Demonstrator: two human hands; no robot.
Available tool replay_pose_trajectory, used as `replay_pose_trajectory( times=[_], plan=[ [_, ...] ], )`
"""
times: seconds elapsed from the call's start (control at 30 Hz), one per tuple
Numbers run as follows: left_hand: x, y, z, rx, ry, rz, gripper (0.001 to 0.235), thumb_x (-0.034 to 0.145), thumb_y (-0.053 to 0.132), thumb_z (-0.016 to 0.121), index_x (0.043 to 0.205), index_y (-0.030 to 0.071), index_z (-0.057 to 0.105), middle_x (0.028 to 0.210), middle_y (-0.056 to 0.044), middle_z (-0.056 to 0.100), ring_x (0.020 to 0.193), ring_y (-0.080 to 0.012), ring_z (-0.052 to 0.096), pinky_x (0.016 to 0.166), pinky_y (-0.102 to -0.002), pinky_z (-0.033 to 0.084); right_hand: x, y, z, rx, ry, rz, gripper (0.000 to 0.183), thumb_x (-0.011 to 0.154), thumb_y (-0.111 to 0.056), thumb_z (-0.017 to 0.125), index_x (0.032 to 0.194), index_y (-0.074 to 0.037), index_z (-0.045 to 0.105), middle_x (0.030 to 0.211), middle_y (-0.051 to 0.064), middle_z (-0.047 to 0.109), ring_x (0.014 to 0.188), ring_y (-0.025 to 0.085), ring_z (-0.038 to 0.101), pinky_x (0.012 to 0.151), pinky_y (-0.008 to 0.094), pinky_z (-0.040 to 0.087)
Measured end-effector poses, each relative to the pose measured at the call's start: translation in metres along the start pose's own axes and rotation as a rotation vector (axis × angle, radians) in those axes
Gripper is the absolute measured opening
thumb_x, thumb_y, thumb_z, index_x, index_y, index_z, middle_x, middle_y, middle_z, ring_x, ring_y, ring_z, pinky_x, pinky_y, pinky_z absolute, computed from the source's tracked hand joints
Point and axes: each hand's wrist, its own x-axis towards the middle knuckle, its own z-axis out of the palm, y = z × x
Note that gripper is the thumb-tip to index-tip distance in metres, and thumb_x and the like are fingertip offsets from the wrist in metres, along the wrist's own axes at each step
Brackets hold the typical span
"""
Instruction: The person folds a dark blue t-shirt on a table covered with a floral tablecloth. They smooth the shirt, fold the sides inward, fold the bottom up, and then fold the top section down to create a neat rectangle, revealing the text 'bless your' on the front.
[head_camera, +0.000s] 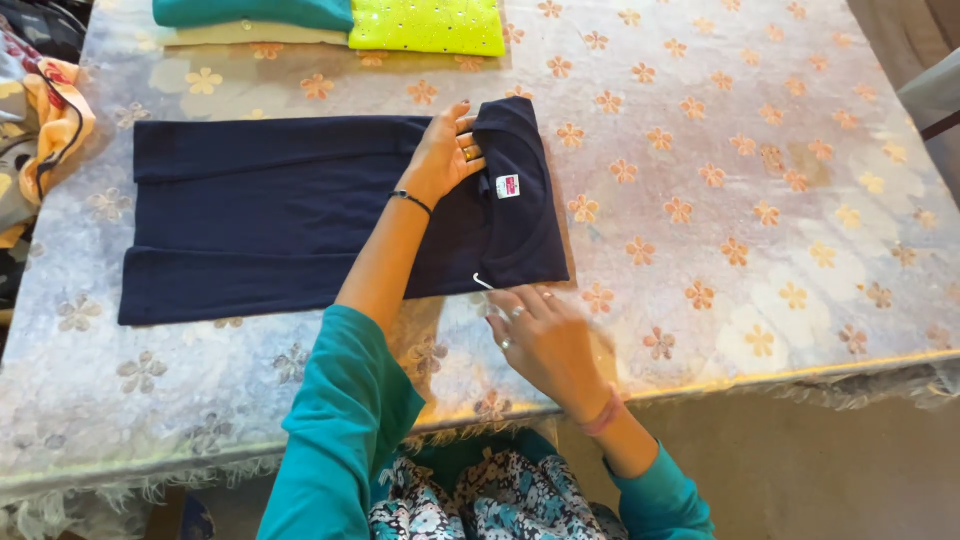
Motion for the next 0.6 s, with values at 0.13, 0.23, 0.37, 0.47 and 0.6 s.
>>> replay_pose_trajectory(
  times=[0.13, 0.23, 0.37, 0.47, 0.6],
  plan=[
    [0.0, 0.003, 0.004, 0.092, 0.041, 0.016, 0.045, 0.097, 0.044, 0.052, 0.118, 0.005, 0.06, 0.104, -0.012, 0.071, 0.097, -0.0263, 0.067, 0.093, -0.047, 0.053, -0.025, 0.028, -0.011, 0.029, 0.058, 0.061, 0.027, 0.084, -0.015, 0.08, 0.109, -0.01, 0.068, 0.096, 0.007, 0.071, 0.082, 0.025, 0.068, 0.066, 0.036, 0.054],
    [0.002, 0.003, 0.0, 0.047, 0.023, -0.02, 0.047, 0.098, 0.045, 0.051, 0.119, 0.003, 0.059, 0.105, -0.014, 0.071, 0.099, -0.0286, 0.068, 0.094, -0.048, 0.055, -0.038, 0.05, -0.013, -0.062, 0.055, 0.187, 0.027, 0.084, -0.016, 0.082, 0.107, -0.01, 0.069, 0.094, 0.007, 0.07, 0.078, 0.024, 0.068, 0.061, 0.036, 0.053],
    [0.001, 0.005, 0.0, 0.039, 0.003, -0.036, 0.045, 0.097, 0.042, 0.053, 0.119, 0.004, 0.06, 0.107, -0.014, 0.072, 0.1, -0.0285, 0.069, 0.095, -0.047, 0.055, -0.029, 0.051, -0.021, -0.172, 0.069, 0.19, 0.027, 0.083, -0.014, 0.081, 0.108, -0.011, 0.07, 0.095, 0.006, 0.069, 0.084, 0.025, 0.067, 0.065, 0.038, 0.053],
    [0.0, 0.005, 0.0, 0.083, -0.016, -0.034, 0.044, 0.097, 0.041, 0.054, 0.12, 0.005, 0.06, 0.108, -0.012, 0.072, 0.1, -0.0271, 0.069, 0.096, -0.046, 0.055, -0.015, 0.047, -0.025, -0.185, 0.052, 0.138, 0.03, 0.082, -0.014, 0.081, 0.11, -0.009, 0.069, 0.1, 0.007, 0.068, 0.09, 0.027, 0.067, 0.07, 0.038, 0.054],
    [-0.004, 0.007, 0.001, 0.105, -0.033, -0.033, 0.043, 0.097, 0.041, 0.055, 0.121, 0.006, 0.061, 0.108, -0.012, 0.072, 0.099, -0.0262, 0.068, 0.096, -0.045, 0.055, 0.002, 0.048, -0.022, -0.202, 0.0, 0.02, 0.033, 0.082, -0.014, 0.079, 0.113, -0.007, 0.068, 0.108, 0.008, 0.067, 0.098, 0.027, 0.065, 0.078, 0.038, 0.055]
  ],
)
